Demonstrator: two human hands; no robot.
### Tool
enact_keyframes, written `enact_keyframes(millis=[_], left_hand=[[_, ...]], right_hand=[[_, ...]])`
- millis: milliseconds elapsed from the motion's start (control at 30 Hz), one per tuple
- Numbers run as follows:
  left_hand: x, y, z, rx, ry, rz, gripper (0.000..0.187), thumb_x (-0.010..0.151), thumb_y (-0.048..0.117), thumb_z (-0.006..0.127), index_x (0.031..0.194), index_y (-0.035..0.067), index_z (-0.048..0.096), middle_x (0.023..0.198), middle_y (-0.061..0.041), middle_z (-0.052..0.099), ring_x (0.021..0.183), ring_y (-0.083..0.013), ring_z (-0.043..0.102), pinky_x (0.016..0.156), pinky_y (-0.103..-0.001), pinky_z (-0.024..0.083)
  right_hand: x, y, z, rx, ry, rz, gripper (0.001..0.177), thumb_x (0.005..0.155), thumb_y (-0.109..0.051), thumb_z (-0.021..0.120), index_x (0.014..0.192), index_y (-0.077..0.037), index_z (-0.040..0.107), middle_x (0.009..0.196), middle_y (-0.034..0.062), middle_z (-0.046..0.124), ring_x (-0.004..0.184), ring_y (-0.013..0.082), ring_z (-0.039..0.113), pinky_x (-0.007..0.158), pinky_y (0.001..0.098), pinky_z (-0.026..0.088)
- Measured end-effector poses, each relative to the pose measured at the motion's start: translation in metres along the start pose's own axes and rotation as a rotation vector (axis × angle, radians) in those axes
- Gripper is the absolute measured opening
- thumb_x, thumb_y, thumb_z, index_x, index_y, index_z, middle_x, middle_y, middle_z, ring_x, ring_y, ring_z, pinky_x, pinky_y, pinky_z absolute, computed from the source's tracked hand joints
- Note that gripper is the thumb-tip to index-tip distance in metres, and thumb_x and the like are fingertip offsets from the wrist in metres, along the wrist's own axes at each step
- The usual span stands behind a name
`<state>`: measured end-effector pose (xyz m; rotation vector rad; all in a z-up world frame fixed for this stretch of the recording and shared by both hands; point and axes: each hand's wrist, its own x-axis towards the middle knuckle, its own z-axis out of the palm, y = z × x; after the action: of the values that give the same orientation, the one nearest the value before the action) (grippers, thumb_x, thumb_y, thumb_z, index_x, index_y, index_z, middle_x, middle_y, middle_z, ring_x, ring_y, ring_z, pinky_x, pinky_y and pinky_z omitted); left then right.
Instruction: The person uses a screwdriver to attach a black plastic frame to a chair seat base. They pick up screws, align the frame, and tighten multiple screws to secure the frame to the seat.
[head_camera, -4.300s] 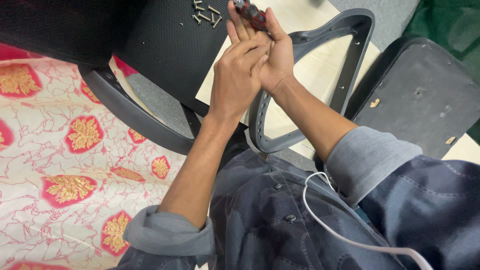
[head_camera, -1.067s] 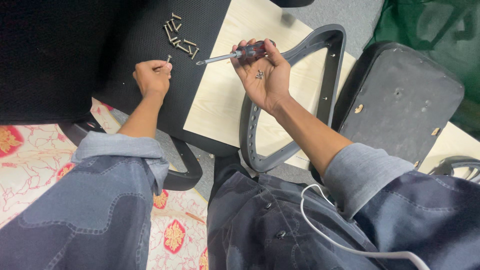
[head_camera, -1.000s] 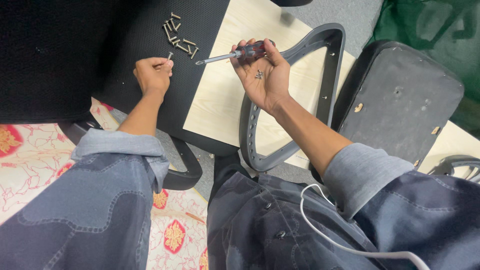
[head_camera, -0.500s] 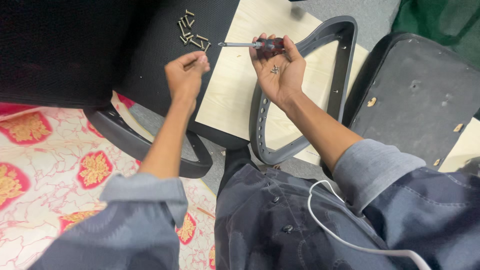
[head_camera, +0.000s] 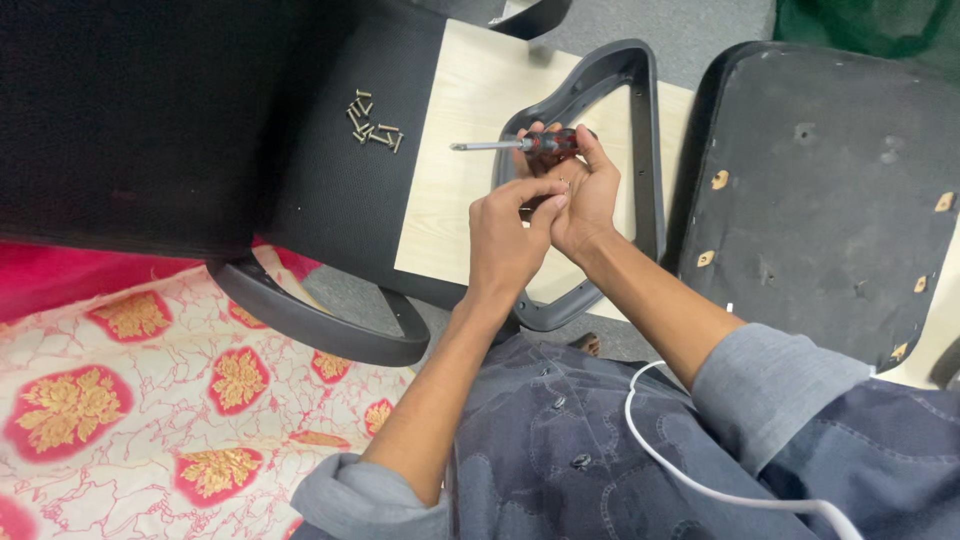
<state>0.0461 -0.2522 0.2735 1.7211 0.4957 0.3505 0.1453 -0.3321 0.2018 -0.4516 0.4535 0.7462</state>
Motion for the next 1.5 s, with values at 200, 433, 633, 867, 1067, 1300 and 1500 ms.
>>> enact_keyframes(millis=[200, 433, 633, 867, 1067, 1300, 1500], left_hand=[[-0.03, 0.031, 0.046, 0.122, -0.033, 0.024, 0.015, 0.086, 0.008, 0.076, 0.101, 0.004, 0.079, 0.092, -0.013, 0.079, 0.081, -0.0244, 0.079, 0.074, -0.033, 0.06], [-0.08, 0.058, 0.104, 0.113, -0.074, 0.037, 0.018, 0.086, 0.008, 0.076, 0.102, 0.005, 0.08, 0.091, -0.012, 0.08, 0.083, -0.0214, 0.081, 0.077, -0.031, 0.062], [-0.13, 0.082, 0.168, 0.064, -0.032, -0.002, 0.016, 0.085, 0.01, 0.077, 0.1, 0.004, 0.08, 0.087, -0.011, 0.081, 0.078, -0.0164, 0.08, 0.076, -0.029, 0.062], [-0.19, 0.095, 0.241, -0.254, 0.116, -0.262, 0.046, 0.084, 0.02, 0.081, 0.121, -0.005, 0.068, 0.097, -0.014, 0.075, 0.08, -0.0131, 0.073, 0.07, -0.026, 0.059], [-0.198, 0.1, 0.288, -0.295, -0.006, -0.349, 0.052, 0.081, 0.019, 0.083, 0.126, -0.001, 0.067, 0.11, -0.012, 0.071, 0.088, -0.0115, 0.07, 0.066, -0.026, 0.058], [-0.185, 0.102, 0.312, -0.292, -0.084, -0.292, 0.042, 0.082, 0.014, 0.083, 0.12, -0.002, 0.074, 0.105, -0.011, 0.077, 0.086, -0.014, 0.073, 0.07, -0.024, 0.059], [-0.159, 0.099, 0.32, -0.429, -0.176, -0.319, 0.038, 0.087, 0.013, 0.079, 0.12, -0.005, 0.074, 0.1, -0.013, 0.077, 0.088, -0.0144, 0.074, 0.081, -0.023, 0.059]], right_hand=[[-0.059, -0.033, -0.01, 0.116, -0.051, 0.004, 0.033, 0.106, -0.034, 0.048, 0.103, -0.003, 0.057, 0.106, 0.0145, 0.064, 0.11, 0.0312, 0.064, 0.11, 0.0437, 0.052], [-0.121, -0.08, -0.041, 0.099, -0.108, -0.116, 0.031, 0.106, -0.031, 0.047, 0.103, -0.002, 0.055, 0.106, 0.0159, 0.063, 0.108, 0.0312, 0.062, 0.111, 0.0456, 0.051], [-0.175, -0.128, -0.082, 0.072, -0.11, -0.173, 0.032, 0.107, -0.033, 0.046, 0.106, -0.002, 0.054, 0.108, 0.0149, 0.063, 0.11, 0.0308, 0.063, 0.11, 0.046, 0.052], [-0.235, -0.185, -0.146, 0.126, -0.164, -0.159, 0.028, 0.106, -0.034, 0.046, 0.103, -0.008, 0.055, 0.11, 0.0121, 0.064, 0.113, 0.0303, 0.063, 0.102, 0.0462, 0.054], [-0.266, -0.218, -0.195, 0.13, -0.184, -0.209, 0.03, 0.113, -0.033, 0.047, 0.108, -0.005, 0.057, 0.114, 0.0137, 0.068, 0.106, 0.0261, 0.067, 0.092, 0.0358, 0.055], [-0.27, -0.238, -0.207, 0.121, -0.213, -0.27, 0.032, 0.107, -0.036, 0.047, 0.105, -0.007, 0.061, 0.11, 0.0108, 0.072, 0.092, 0.0238, 0.069, 0.078, 0.0379, 0.058], [-0.267, -0.25, -0.189, 0.145, -0.092, -0.385, 0.031, 0.11, -0.033, 0.05, 0.111, -0.005, 0.062, 0.116, 0.0127, 0.07, 0.102, 0.0239, 0.069, 0.096, 0.0368, 0.058]])
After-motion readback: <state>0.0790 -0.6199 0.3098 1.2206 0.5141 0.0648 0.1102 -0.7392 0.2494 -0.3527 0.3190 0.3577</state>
